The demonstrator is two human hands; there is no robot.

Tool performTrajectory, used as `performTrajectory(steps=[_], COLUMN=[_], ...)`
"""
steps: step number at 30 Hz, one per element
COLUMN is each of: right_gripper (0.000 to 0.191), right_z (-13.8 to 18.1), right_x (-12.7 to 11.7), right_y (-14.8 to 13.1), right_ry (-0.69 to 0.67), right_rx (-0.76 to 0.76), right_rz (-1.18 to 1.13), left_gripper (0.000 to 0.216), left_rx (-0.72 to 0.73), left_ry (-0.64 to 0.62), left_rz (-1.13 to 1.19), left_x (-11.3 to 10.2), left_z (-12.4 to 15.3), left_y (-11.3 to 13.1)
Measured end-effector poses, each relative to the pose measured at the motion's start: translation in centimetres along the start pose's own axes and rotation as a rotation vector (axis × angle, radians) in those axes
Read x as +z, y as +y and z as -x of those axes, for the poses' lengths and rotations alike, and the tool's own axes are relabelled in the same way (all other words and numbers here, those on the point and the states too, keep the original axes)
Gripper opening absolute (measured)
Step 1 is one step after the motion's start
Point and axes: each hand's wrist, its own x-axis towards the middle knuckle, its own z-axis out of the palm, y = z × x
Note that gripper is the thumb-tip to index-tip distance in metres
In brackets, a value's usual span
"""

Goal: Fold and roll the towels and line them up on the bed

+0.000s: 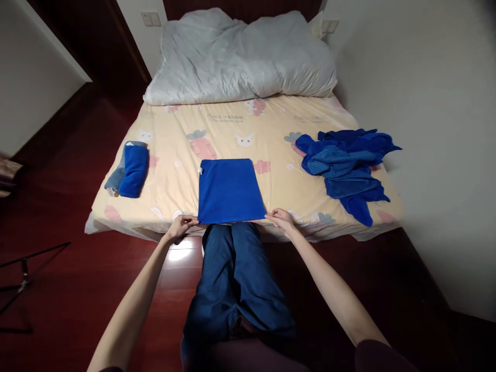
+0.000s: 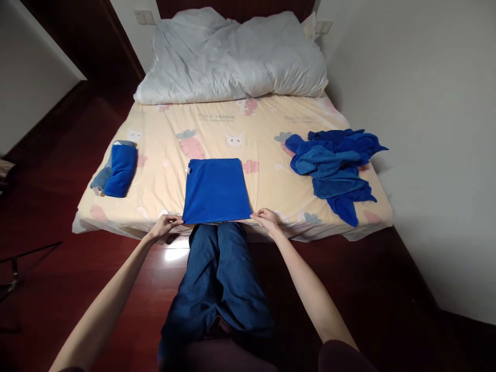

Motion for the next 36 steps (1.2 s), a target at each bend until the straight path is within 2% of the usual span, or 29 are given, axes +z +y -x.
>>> performTrajectory(steps=[5,10,14,18,23,26,31,36], right_gripper=[0.062,0.059,0.043,0.03,0.019,0.017,0.018,0.019], right_z=[-0.4,-3.0,-7.2,-12.9,-21.2,-25.1,-28.0,-29.0], right_x=[-0.5,0.3,2.1,4.5,7.2,7.7,7.3,7.0], right_y=[-0.6,-3.8,-6.7,-9.4,-11.8,-12.3,-12.2,-11.8], right_ry=[-0.052,-0.041,0.042,0.091,0.147,0.182,0.14,0.205], right_rx=[0.033,0.084,0.081,0.039,-0.076,-0.188,-0.342,-0.333], right_rz=[0.058,0.117,0.202,0.307,0.526,0.747,0.899,0.877], left_gripper=[0.067,0.073,0.071,0.059,0.035,0.025,0.018,0.02], left_rx=[-0.075,-0.146,-0.154,-0.137,-0.137,-0.067,0.113,0.152], left_ry=[-0.037,-0.025,0.072,0.192,0.414,0.478,0.442,0.476], left_rz=[0.034,0.128,0.244,0.269,0.076,-0.103,-0.339,-0.331], left_x=[-0.4,-1.2,-1.8,-2.2,-2.7,-3.1,-4.1,-4.5], left_z=[-0.7,-4.2,-9.2,-15.5,-23.6,-26.7,-28.5,-29.7], left_y=[0.8,3.1,4.8,6.4,7.5,7.5,7.2,7.4])
